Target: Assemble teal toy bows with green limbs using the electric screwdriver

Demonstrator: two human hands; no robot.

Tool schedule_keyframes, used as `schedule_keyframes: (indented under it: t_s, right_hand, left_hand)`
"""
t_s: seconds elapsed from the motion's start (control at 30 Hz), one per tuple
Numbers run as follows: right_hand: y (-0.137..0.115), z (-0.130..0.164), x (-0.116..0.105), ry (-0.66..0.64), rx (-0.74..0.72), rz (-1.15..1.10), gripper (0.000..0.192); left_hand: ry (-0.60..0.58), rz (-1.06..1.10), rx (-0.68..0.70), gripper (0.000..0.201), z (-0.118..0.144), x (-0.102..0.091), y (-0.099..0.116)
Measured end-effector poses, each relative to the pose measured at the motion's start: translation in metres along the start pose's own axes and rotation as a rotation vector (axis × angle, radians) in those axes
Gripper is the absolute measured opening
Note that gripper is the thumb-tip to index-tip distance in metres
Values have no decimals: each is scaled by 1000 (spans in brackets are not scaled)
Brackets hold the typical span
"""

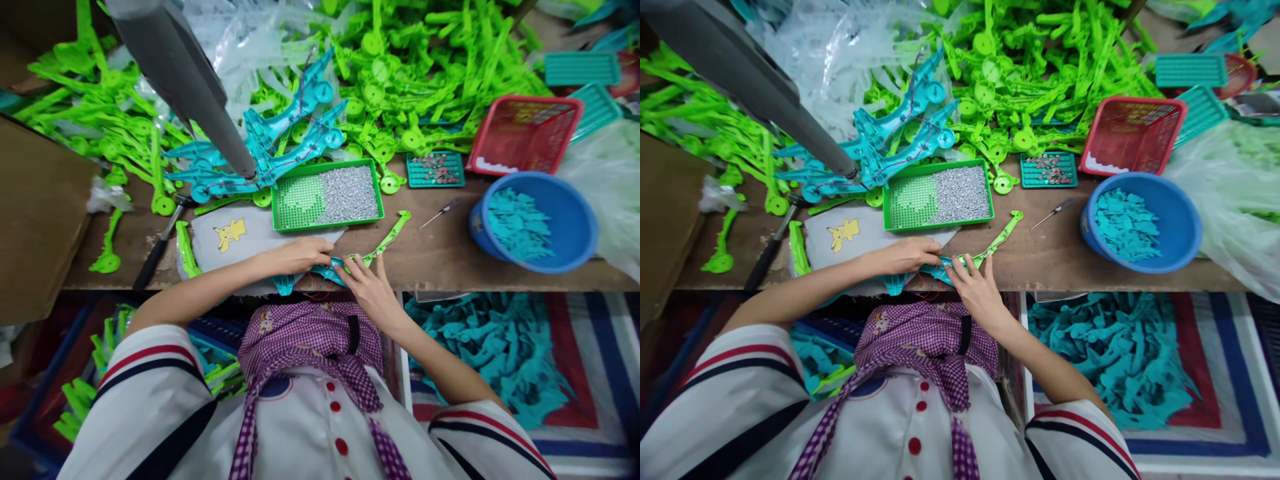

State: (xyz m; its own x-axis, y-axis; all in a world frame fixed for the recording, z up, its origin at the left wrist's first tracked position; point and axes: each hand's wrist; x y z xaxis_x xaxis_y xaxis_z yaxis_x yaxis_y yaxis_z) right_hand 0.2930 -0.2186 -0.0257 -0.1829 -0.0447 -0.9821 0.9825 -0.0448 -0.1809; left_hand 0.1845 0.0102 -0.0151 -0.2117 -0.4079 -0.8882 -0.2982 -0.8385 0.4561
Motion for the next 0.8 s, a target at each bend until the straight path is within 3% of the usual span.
schedule_keyframes:
  t_s: [0.1, 0.2, 0.37, 0.43, 0.57, 0.67, 0.73, 0.8]
  right_hand:
    - [0, 2, 4, 30, 8, -7, 56]
    - [3, 10, 10, 167, 16, -66, 60]
    - [16, 22, 15, 638, 254, -298, 51]
    - [25, 22, 20, 737, 364, -370, 38]
    - [40, 14, 28, 746, 418, -415, 22]
    - [41, 1, 27, 770, 415, -430, 19]
    - [38, -12, 22, 765, 388, -428, 20]
    - [35, -26, 14, 743, 331, -400, 20]
  left_hand:
    - [-23, -97, -13, 28, 1, 1, 2]
    - [28, -132, -46, 33, 5, 2, 4]
    - [359, -25, -178, 47, 33, 6, 24]
    - [518, 21, -270, 45, 51, 11, 43]
    - [789, 75, -493, 36, 82, 30, 92]
    - [974, 123, -668, 29, 86, 43, 117]
    - [1100, 113, -745, 26, 80, 45, 118]
    - [1172, 92, -776, 24, 70, 39, 106]
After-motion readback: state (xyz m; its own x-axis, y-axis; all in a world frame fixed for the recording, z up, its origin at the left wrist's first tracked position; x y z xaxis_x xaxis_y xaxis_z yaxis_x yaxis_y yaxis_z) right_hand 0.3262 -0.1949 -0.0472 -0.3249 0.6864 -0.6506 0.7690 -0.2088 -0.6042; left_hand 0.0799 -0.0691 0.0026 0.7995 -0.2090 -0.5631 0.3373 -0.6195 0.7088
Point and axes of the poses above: each hand's wrist, its own z-axis away from the middle knuckle, its own x-axis out of the palm, y = z × x, and after that the axes turned 2 degrees about z, right-handed
